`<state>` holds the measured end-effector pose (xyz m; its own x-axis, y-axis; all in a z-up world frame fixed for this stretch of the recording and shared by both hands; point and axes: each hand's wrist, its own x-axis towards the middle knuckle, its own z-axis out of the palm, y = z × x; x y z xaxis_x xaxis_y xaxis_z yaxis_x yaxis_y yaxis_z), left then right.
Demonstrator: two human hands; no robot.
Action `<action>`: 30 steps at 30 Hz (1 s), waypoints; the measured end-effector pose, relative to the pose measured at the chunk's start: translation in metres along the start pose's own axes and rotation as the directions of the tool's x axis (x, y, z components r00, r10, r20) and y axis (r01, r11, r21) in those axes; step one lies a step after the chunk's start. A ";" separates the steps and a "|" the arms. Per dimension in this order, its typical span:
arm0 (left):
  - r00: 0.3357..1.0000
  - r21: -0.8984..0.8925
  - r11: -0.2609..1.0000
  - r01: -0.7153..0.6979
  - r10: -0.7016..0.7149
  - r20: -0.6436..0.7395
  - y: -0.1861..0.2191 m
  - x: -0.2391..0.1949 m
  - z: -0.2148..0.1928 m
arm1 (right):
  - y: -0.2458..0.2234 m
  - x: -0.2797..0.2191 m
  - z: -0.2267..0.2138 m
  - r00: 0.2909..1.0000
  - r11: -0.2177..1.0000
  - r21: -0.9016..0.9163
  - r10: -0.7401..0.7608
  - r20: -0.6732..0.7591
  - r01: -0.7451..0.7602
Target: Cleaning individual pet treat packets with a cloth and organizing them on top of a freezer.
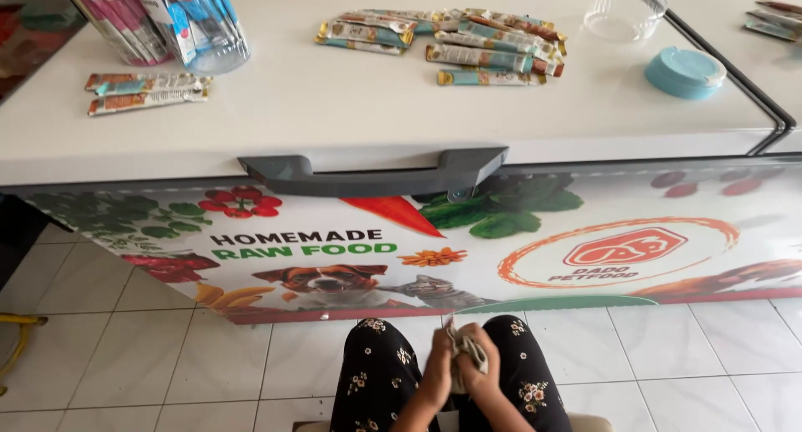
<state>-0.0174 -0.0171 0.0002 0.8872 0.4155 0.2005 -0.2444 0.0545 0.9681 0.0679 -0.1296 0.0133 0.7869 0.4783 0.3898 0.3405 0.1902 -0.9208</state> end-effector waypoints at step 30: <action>0.947 -0.168 0.979 -0.112 0.054 -0.318 0.120 -0.002 0.008 | -0.099 0.016 -0.002 0.813 0.986 0.154 -0.039 0.581 -0.064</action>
<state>-0.0458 -0.0186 0.1172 0.7022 0.6849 0.1945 -0.4046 0.1590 0.9006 0.0474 -0.1424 0.1105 0.3274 0.8797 0.3447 0.2062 0.2896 -0.9347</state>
